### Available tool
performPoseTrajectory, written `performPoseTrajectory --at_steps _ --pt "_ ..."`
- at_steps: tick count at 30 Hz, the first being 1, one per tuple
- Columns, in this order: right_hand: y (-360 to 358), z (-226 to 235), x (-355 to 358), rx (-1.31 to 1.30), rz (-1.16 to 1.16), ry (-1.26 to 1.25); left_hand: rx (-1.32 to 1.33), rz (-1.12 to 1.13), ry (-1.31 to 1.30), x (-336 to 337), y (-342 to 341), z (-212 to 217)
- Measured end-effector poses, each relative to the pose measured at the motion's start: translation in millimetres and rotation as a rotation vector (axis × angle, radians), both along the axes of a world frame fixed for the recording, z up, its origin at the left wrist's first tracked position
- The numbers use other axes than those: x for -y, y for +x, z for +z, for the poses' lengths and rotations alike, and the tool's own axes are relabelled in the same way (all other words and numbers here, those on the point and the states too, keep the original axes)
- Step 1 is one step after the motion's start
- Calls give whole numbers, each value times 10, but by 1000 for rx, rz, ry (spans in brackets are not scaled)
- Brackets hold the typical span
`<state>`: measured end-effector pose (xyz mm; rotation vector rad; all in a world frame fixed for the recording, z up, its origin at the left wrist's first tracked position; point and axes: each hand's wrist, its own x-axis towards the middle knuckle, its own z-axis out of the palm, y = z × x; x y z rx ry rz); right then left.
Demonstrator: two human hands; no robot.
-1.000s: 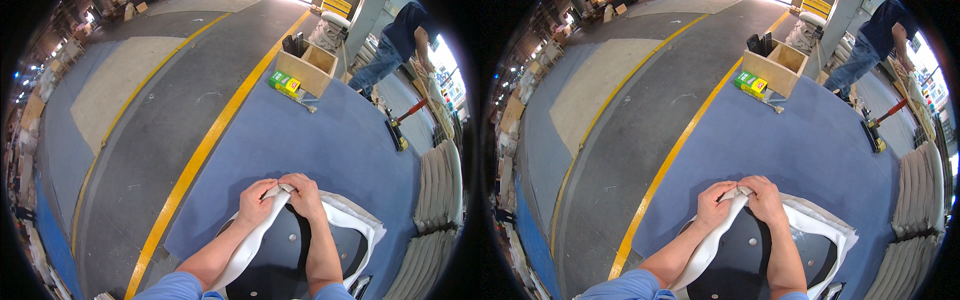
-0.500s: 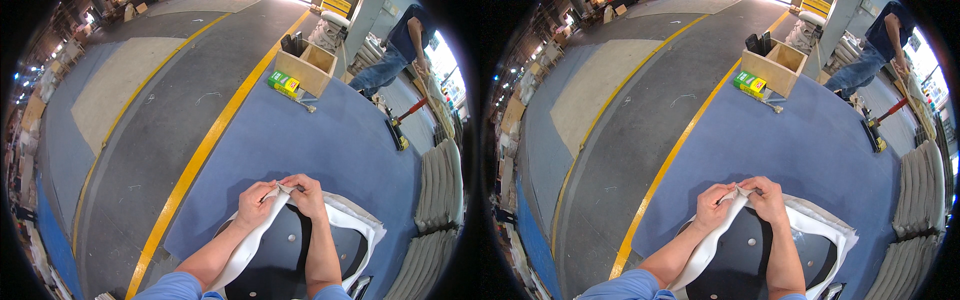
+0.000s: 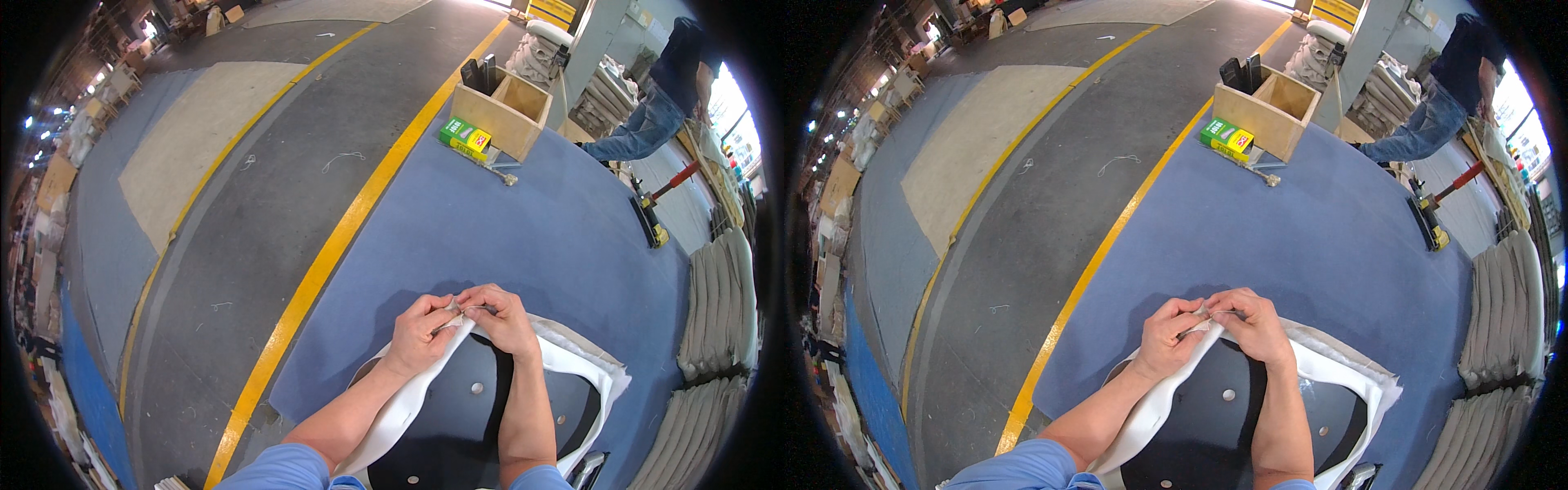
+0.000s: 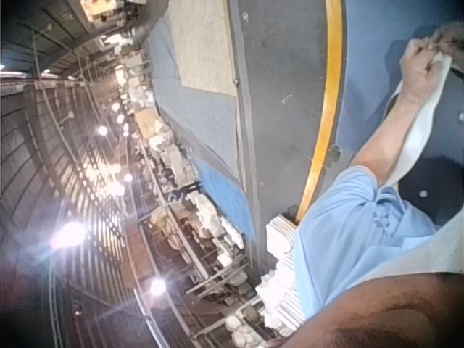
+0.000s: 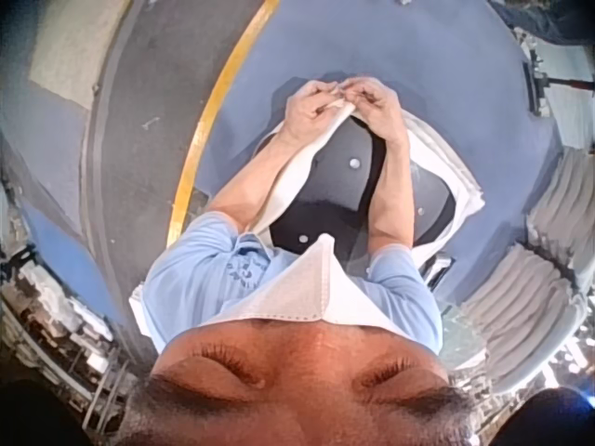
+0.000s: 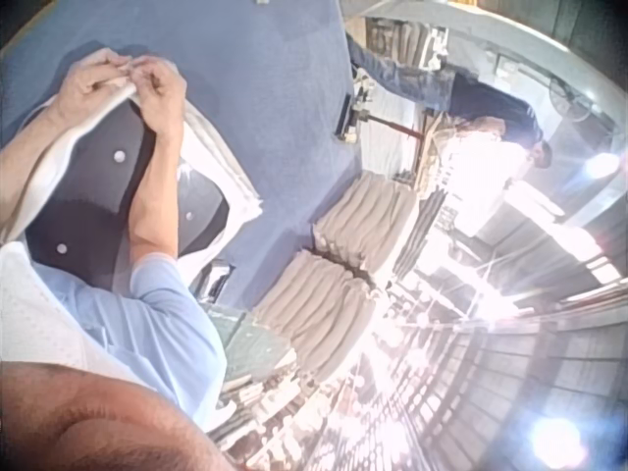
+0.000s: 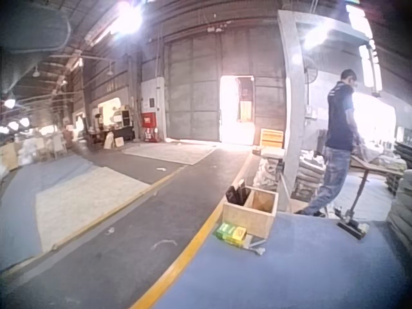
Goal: The person wraps a white fabric cover around a black cushion base, folds the edges, and uses a staple gun to secure the fabric. The person repeatedly adjusts and staples the fabric to ensure a tight fit.
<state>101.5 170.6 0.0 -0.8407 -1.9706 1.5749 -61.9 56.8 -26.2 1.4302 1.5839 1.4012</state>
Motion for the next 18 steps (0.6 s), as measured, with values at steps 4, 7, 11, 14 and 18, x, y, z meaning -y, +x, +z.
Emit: performPoseTrajectory --at_steps 4,7,11,14,18 --pt "29 0 -8 -52 33 -169 -80 -6 73 -6 -9 12" --pt "26 45 -13 -11 40 -180 -60 -6 61 -6 -3 35" --pt "52 58 -23 43 82 -105 46 -25 43 3 -60 51" --pt "41 79 -33 76 91 -89 432 4 -42 -58 -125 -24" --pt "38 91 -23 90 85 -66 506 80 -245 -216 -140 53"
